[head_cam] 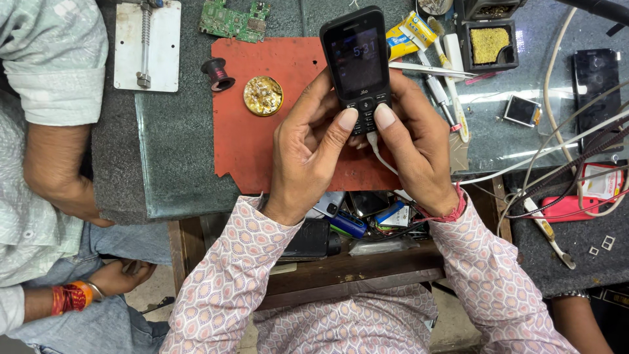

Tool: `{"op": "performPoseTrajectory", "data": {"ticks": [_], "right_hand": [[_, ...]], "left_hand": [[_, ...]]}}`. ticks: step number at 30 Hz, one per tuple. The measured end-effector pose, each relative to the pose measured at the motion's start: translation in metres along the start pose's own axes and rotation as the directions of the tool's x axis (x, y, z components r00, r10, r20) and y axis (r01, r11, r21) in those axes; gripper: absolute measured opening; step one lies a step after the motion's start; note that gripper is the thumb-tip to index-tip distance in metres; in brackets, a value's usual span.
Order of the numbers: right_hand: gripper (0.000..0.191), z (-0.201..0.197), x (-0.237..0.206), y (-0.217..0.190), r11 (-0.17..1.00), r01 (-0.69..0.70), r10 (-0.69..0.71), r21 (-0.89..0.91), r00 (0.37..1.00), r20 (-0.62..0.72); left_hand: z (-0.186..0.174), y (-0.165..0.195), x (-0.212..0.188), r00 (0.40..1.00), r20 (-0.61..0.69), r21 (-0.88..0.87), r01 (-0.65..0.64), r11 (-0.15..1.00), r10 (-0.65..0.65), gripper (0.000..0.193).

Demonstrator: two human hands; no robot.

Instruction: The person tests a feature phone, pressing its keys and checking the screen while it is connected to a cable, then sets it aside and picks up a phone motherboard. They hold the board on a red mat and solder its components with a soldering iron, repositioning the board repeatedly as they work.

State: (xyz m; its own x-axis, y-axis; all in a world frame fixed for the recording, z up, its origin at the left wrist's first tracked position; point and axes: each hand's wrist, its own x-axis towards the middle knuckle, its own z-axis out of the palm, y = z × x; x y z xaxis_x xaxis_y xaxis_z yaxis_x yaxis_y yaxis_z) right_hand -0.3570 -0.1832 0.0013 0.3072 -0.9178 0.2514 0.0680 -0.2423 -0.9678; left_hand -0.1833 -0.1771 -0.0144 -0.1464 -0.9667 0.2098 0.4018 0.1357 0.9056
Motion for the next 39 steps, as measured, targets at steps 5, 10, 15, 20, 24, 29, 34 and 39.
{"op": "performPoseTrajectory", "data": {"ticks": [5,10,15,20,24,29,34,39], "right_hand": [[0.042,-0.006,-0.010,-0.004,0.996,-0.014,0.012,-0.086,1.000,-0.021],[0.046,-0.011,-0.017,-0.013,0.988,-0.126,0.122,-0.091,0.991,-0.047],[0.047,0.001,-0.020,-0.011,0.999,-0.031,0.029,-0.024,0.995,-0.093],[0.033,0.007,-0.016,-0.002,0.987,-0.109,0.091,-0.122,0.985,-0.144],[0.023,0.004,-0.007,0.006,0.983,-0.146,0.129,-0.108,0.980,-0.151],[0.017,-0.004,-0.002,0.006,0.989,-0.119,0.102,-0.093,0.980,-0.171],[0.017,-0.011,-0.001,0.009,0.974,-0.184,0.149,-0.135,0.961,-0.232],[0.020,-0.022,-0.001,0.009,0.973,-0.145,0.113,-0.177,0.977,-0.183]], "left_hand": [[0.010,-0.004,-0.005,0.999,-0.012,-0.009,0.044,0.999,-0.044,0.051],[0.020,-0.010,-0.008,0.997,-0.073,-0.031,-0.033,0.999,0.030,0.028],[0.016,-0.013,-0.013,0.986,-0.148,-0.025,-0.076,0.997,0.071,0.031],[-0.001,-0.012,-0.012,0.974,-0.183,-0.021,-0.138,0.990,0.132,0.030],[-0.007,-0.011,-0.007,0.969,-0.184,-0.056,-0.176,0.983,0.163,0.037],[-0.005,-0.010,0.001,0.966,-0.192,-0.054,-0.185,0.981,0.172,0.040],[-0.002,-0.014,0.007,0.959,-0.215,-0.067,-0.202,0.977,0.183,0.042],[-0.002,-0.018,0.016,0.944,-0.238,-0.069,-0.251,0.965,0.229,0.041]]}}
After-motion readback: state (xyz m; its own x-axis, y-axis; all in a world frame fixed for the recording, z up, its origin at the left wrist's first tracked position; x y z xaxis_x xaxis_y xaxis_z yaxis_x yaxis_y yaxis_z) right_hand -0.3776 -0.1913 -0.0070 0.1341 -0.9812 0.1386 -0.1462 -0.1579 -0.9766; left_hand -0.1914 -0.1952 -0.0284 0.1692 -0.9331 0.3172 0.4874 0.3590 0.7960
